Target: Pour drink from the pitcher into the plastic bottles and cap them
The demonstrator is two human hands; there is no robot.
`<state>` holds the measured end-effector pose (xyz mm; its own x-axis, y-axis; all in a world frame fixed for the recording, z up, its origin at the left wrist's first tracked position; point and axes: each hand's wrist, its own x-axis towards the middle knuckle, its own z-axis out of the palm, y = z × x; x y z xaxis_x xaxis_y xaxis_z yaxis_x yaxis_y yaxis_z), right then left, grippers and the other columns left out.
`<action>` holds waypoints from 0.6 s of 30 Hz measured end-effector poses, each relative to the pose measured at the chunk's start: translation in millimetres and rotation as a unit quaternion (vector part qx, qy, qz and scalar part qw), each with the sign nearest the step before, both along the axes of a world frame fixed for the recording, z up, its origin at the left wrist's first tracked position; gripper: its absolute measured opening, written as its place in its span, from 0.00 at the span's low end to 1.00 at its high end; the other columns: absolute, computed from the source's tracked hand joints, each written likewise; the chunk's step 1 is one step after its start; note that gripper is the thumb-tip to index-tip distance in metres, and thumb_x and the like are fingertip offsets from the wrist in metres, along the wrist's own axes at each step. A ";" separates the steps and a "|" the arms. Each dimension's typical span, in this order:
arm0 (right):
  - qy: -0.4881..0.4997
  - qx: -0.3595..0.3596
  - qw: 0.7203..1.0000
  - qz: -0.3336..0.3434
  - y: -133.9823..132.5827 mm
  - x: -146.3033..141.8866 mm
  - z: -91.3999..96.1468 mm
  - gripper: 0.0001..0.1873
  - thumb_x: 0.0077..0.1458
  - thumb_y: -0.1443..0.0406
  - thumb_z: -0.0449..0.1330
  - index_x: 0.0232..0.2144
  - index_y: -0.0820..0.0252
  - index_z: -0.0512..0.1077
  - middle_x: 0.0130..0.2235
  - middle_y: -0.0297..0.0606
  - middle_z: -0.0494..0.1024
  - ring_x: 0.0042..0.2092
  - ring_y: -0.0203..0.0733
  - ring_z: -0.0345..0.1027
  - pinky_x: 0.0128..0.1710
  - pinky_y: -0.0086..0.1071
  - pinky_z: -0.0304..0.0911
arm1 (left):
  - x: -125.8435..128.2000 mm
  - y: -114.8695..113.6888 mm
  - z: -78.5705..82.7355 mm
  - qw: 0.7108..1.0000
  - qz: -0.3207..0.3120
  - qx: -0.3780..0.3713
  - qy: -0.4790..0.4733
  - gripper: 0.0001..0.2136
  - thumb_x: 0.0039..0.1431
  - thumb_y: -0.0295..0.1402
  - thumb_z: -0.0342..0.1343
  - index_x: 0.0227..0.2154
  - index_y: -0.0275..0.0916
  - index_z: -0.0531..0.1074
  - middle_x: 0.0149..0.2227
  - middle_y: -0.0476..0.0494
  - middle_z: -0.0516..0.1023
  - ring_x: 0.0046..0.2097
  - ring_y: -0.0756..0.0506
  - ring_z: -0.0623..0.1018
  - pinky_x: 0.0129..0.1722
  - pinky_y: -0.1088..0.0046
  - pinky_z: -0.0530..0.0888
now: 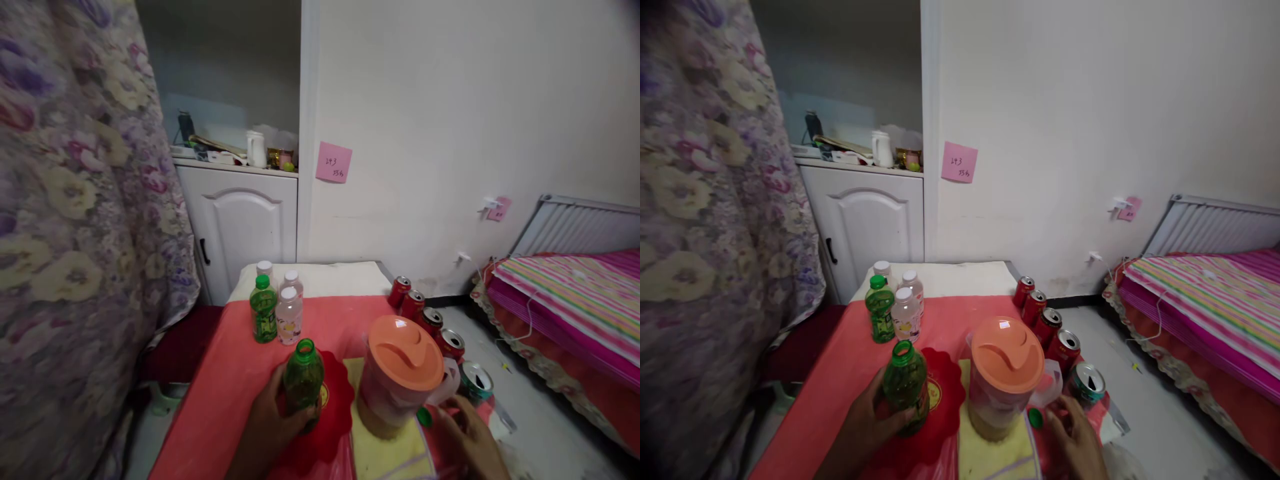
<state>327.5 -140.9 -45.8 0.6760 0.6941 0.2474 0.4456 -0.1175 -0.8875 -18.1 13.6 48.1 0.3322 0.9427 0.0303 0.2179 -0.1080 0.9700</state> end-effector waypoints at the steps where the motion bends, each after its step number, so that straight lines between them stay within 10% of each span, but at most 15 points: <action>1: -0.022 -0.027 0.999 0.013 -1.1 -0.8 -6.1 0.19 0.40 0.51 0.68 0.33 0.56 0.79 0.34 0.40 0.83 0.36 0.52 0.76 0.36 0.41 0.73 | 0.4 -0.5 -0.1 1.000 -0.001 0.000 0.002 0.28 0.39 0.33 0.63 0.48 0.38 0.67 0.49 0.38 0.80 0.53 0.33 0.76 0.54 0.57 0.72; 10: -0.076 -0.086 0.992 0.052 7.7 -8.0 -39.6 0.15 0.43 0.55 0.64 0.31 0.57 0.79 0.34 0.43 0.81 0.39 0.56 0.76 0.45 0.48 0.70 | 1.7 -10.1 -4.5 1.000 0.010 0.030 -0.001 0.30 0.39 0.29 0.64 0.51 0.39 0.69 0.52 0.39 0.80 0.55 0.35 0.77 0.56 0.57 0.73; 18: 0.002 -0.078 0.997 0.017 -7.8 -14.0 -21.5 0.22 0.36 0.45 0.65 0.29 0.54 0.78 0.32 0.43 0.84 0.34 0.56 0.78 0.35 0.44 0.74 | -1.7 -18.9 0.6 0.998 -0.009 0.044 -0.040 0.28 0.42 0.30 0.65 0.51 0.39 0.70 0.54 0.39 0.79 0.58 0.34 0.76 0.58 0.57 0.73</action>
